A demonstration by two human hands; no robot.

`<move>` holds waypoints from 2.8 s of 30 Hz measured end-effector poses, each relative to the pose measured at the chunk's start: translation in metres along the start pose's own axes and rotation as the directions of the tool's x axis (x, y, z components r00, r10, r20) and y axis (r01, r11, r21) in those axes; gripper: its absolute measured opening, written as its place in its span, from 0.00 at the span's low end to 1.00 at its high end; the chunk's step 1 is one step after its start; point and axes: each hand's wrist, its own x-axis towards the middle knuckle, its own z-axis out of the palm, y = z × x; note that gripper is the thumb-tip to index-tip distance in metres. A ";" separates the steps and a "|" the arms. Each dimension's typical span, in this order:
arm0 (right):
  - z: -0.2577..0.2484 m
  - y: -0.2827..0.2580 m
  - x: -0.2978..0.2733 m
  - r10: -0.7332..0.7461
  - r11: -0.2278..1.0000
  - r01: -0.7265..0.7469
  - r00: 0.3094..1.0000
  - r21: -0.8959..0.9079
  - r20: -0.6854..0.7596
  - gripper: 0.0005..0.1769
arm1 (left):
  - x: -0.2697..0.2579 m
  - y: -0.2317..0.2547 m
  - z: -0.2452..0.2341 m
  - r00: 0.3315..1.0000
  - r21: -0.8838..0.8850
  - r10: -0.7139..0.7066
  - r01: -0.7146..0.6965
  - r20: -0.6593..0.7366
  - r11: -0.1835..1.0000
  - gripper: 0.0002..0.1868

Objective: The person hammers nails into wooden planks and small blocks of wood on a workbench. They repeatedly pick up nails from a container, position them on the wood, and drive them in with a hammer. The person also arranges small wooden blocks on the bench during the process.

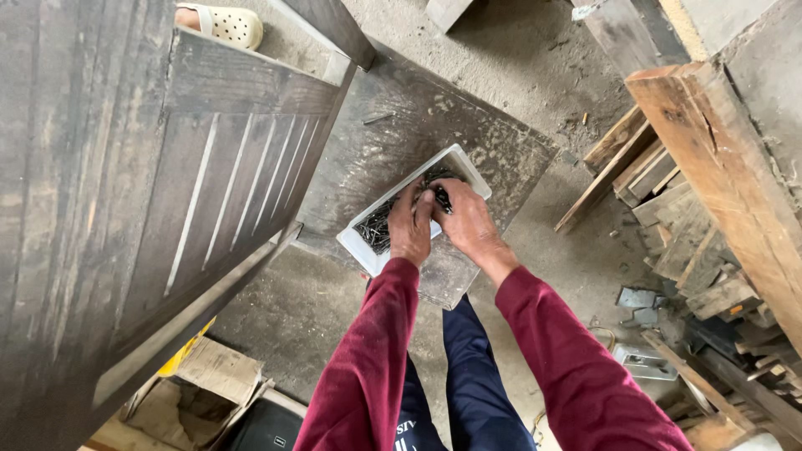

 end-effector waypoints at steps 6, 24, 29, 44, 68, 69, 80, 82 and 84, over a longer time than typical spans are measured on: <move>-0.042 -0.067 -0.001 0.368 0.880 -0.435 0.879 0.193 0.302 0.33 | 0.023 -0.008 0.011 0.967 -0.301 -0.242 0.254 0.077 0.919 0.26; 0.010 -0.026 -0.026 0.188 0.752 -0.202 0.978 0.627 0.090 0.21 | -0.008 0.013 -0.033 0.967 0.379 -0.249 0.214 0.044 0.900 0.18; 0.008 -0.034 -0.018 0.275 0.884 -0.330 0.940 0.331 0.202 0.22 | -0.012 -0.002 -0.043 0.919 0.037 -0.391 0.390 0.053 0.920 0.17; 0.002 -0.047 -0.011 0.149 0.950 -0.180 0.979 0.254 0.137 0.19 | -0.016 -0.040 -0.049 0.869 -0.792 -0.308 0.485 0.388 0.370 0.12; 0.026 -0.056 -0.050 0.049 0.993 -0.020 0.964 0.115 -0.260 0.14 | -0.012 -0.019 -0.055 0.833 -0.841 -0.323 0.516 0.449 0.164 0.22; 0.027 -0.058 -0.053 0.198 0.972 -0.169 0.963 0.165 -0.184 0.13 | -0.011 -0.015 -0.054 0.843 -0.853 -0.345 0.490 0.412 0.180 0.21; 0.046 -0.063 -0.059 0.310 0.884 -0.258 0.948 0.390 -0.074 0.13 | -0.006 -0.028 -0.027 0.909 -0.832 -0.294 0.397 0.296 0.387 0.16; 0.047 -0.059 -0.060 0.350 0.843 -0.308 0.936 0.441 -0.015 0.13 | -0.005 -0.028 -0.027 0.917 -0.837 -0.252 0.388 0.309 0.385 0.15; 0.048 -0.055 -0.063 0.372 0.805 -0.344 0.927 0.483 0.040 0.12 | -0.007 -0.024 -0.028 0.908 -0.841 -0.219 0.414 0.356 0.349 0.14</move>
